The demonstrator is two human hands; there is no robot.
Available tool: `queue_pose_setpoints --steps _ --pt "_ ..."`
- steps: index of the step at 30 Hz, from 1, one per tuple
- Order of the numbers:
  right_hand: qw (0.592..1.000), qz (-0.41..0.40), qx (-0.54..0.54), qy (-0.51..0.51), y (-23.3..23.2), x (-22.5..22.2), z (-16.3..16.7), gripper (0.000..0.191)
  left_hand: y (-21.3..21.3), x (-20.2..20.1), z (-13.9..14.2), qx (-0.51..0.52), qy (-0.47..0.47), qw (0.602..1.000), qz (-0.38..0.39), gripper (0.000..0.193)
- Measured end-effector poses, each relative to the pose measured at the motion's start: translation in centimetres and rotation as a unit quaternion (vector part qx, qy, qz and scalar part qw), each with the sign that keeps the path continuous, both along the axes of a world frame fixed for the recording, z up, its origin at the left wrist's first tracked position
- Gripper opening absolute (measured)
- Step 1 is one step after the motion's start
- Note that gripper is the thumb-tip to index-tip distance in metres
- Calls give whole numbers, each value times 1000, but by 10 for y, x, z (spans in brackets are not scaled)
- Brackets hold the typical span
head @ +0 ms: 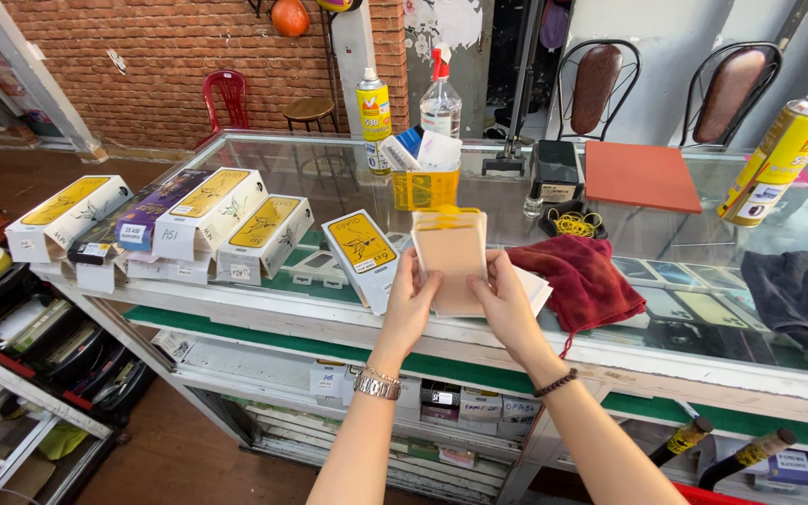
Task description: The person wipes phone boxes with a red cloth on a glass display counter, opens some boxes to handle the paper inserts inside, and places the boxes back on the counter and lower shelf. They repeat the wiping and repositioning across several boxes.
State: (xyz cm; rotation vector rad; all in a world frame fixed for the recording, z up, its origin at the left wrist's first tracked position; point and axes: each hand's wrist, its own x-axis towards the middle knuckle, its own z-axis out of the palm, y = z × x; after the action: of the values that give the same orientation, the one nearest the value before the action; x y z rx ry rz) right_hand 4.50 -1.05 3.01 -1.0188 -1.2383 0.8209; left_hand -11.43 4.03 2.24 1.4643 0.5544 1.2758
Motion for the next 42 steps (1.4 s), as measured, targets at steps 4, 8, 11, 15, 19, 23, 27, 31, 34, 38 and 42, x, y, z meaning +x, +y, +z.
queue_pose_setpoints --steps 4,8,11,15,19,23,27,31,34,38,42 --pt "999 -9 26 25 -4 -14 -14 41 1 -5 -9 -9 4 1000 -17 36" --pt "997 -59 36 36 -6 -17 -19 54 -4 -1 -9 0 2 1000 -19 40" --pt "995 -87 52 20 -7 -23 -25 54 -8 3 -5 11 -3 1000 -26 44" --pt "995 -85 50 -1 -5 -25 -30 51 -6 8 -4 -12 -10 999 -38 45" --pt "994 -68 83 16 0 -22 -29 55 -2 10 -8 -15 18 1000 -19 47" --pt "996 -67 3 -56 2 -17 -16 44 0 12 -3 -6 2 1000 15 47" --pt "997 12 -69 -36 -10 -8 5 42 4 14 9 -74 -64 995 30 43" --pt "962 121 -223 99 -26 -13 18 55 6 12 11 -91 -68 992 59 37" --pt "964 149 -178 125 -35 -18 25 52 9 0 13 -113 31 991 60 39" --pt "981 59 -146 115 -50 -16 25 55 12 -49 23 119 207 966 97 48" --pt "987 -60 -134 62 -70 -18 8 63 6 -99 21 271 477 821 157 106"
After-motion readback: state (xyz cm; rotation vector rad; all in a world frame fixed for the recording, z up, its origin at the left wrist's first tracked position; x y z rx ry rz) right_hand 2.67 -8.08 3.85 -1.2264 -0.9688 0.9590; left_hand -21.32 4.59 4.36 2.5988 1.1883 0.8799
